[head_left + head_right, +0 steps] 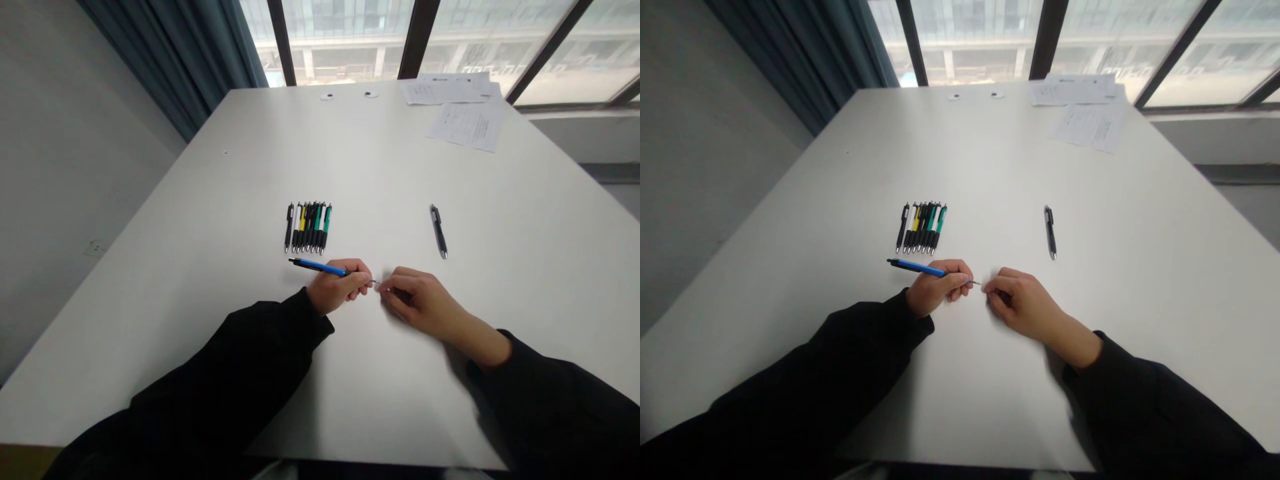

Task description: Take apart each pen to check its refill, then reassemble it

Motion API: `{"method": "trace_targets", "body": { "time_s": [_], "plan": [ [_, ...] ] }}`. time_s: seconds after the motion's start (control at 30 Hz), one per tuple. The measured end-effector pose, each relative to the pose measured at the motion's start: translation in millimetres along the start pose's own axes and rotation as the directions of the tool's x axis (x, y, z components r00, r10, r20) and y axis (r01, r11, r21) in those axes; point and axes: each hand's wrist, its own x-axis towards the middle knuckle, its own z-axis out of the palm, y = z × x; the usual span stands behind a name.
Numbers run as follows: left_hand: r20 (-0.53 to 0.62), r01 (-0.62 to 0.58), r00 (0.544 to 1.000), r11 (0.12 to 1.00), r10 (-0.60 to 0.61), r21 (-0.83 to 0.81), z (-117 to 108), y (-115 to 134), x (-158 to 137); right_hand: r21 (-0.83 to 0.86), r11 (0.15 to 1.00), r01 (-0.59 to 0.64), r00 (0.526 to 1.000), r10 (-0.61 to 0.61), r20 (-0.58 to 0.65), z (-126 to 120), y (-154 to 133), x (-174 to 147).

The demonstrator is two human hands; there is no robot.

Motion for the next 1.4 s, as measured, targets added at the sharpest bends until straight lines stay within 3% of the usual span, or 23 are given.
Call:
{"method": "trace_targets", "body": {
  "time_s": [0.27, 0.43, 0.63, 1.0, 1.17, 1.27, 1.4],
  "plan": [
    [0.026, -0.044, 0.999, 0.999, 0.044, 0.018, -1, 1, 0, -0.017, 1.000, 0.009, 1.000, -0.009, 0.006, 0, 1, 0],
    [0.033, -0.078, 0.997, 0.995, 0.077, 0.061, -2, 0, -1, 0.080, 0.997, -0.011, 0.997, 0.017, -0.077, 0, 0, -3],
    [0.041, -0.071, 0.997, 0.988, 0.066, 0.137, -2, 0, -2, 0.119, 0.988, 0.099, 0.980, -0.076, -0.184, 2, -2, -5],
    [-0.124, -0.080, 0.988, 0.995, 0.087, 0.062, -2, -5, 1, 0.119, 0.988, 0.099, 0.963, -0.065, -0.261, -5, -1, -5],
    [-0.217, -0.064, 0.976, 0.986, 0.029, -0.156, -3, -5, 4, 0.153, 0.985, 0.080, 0.985, -0.054, -0.164, -16, 5, -7],
    [-0.239, -0.083, 0.971, 0.965, 0.021, -0.249, -2, -4, 5, 0.121, 0.990, 0.071, 0.997, -0.073, 0.011, -21, 12, -7],
    [-0.241, -0.081, 0.970, 0.964, 0.018, -0.254, -1, -3, 6, -0.012, 0.994, 0.107, 0.975, -0.103, 0.198, -23, 18, -5]
  ]
}}
